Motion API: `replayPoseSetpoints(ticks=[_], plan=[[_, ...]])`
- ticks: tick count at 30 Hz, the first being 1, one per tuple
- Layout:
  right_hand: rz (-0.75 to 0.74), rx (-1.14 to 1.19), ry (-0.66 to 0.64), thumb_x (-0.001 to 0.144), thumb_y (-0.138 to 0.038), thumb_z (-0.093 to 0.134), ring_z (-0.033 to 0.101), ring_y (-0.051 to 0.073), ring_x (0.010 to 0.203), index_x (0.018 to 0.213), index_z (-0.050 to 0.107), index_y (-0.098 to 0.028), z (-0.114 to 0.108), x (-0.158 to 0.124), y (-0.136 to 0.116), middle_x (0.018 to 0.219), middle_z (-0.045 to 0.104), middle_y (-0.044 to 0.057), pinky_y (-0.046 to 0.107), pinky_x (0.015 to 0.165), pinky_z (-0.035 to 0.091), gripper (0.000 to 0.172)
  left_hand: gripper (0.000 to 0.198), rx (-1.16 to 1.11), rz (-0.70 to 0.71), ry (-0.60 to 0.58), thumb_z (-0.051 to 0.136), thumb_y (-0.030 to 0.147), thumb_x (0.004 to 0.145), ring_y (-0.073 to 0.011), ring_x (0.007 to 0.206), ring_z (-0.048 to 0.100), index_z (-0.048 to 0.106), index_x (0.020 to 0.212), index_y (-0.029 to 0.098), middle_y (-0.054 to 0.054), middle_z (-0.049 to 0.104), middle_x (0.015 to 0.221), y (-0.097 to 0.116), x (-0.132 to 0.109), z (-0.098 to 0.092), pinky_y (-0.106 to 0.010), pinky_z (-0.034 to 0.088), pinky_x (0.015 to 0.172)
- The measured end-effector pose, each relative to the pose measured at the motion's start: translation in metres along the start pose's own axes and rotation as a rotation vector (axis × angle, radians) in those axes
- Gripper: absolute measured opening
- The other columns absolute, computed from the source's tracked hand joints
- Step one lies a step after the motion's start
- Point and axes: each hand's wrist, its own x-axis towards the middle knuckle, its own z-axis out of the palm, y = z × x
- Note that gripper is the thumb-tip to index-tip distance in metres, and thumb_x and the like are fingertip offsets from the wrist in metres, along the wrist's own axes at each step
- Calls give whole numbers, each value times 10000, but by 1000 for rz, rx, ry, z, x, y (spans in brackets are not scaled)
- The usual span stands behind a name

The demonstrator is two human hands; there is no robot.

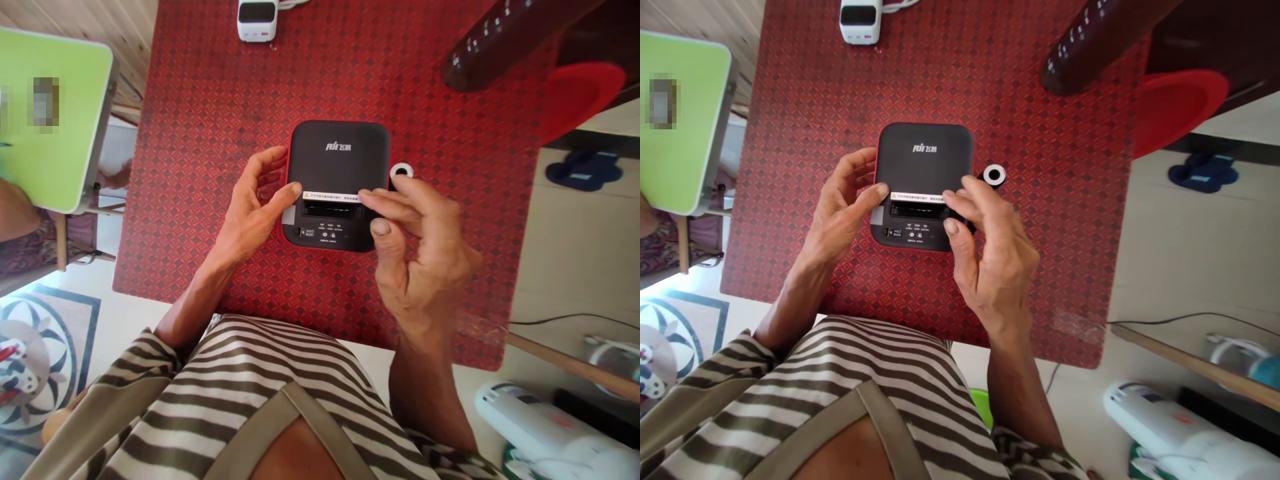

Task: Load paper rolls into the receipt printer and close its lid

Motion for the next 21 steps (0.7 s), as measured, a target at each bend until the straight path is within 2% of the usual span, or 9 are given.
replayPoseSetpoints(ticks=[4, 6, 9, 12, 17, 21], plan=[[70, 1, 270, 1277, -522, 737, 984, 423, 1233, 1729, 785, -456, 11, -21, 6, 1454, 969, 128, 620, 987, 818, 460, 595, -45, -27, 4, 732, 735, 1290, -369, 1568, 832, 671, 1781, 404, -142, 814, 1783, 16, -16, -1, -569, 760, 1218], [127, 41, 328, 1262, -550, 762, 993, 402, 1129, 1684, 824, -429, 16, -32, 5, 1397, 983, 121, 587, 903, 827, 443, 662, -45, -25, -15, 764, 724, 1262, -399, 1611, 807, 634, 1832, 414, -139, 777, 1846, 20, -24, -1, -588, 767, 1200], [233, 62, 282, 1262, -528, 768, 998, 393, 1141, 1649, 845, -383, 19, -46, -2, 1354, 997, 120, 577, 894, 841, 421, 677, -107, -28, -32, 788, 653, 1249, -424, 1674, 775, 612, 1866, 439, -120, 732, 1920, 20, -30, 1, -607, 765, 1223], [297, -6, 253, 1274, -513, 724, 992, 426, 1141, 1648, 846, -437, 21, -54, -11, 1326, 1002, 133, 590, 861, 826, 401, 655, -122, -19, -25, 755, 632, 1266, -414, 1688, 777, 612, 1872, 429, -115, 735, 1924, 19, -30, 3, -597, 761, 1247], [271, 30, 338, 1244, -525, 770, 997, 396, 1023, 1640, 861, -417, 27, -53, -14, 1239, 1013, 106, 530, 763, 796, 420, 662, -19, 5, -15, 743, 625, 1276, -385, 1642, 812, 596, 1886, 417, -143, 750, 1898, 16, -27, 2, -520, 776, 1169], [262, 63, 337, 1235, -494, 790, 1005, 363, 1041, 1623, 876, -400, 28, -53, -14, 1252, 1014, 89, 469, 747, 790, 409, 633, 14, 10, -15, 686, 620, 1299, -371, 1619, 830, 593, 1897, 435, -129, 781, 1859, 11, -26, 2, -497, 785, 1128]])
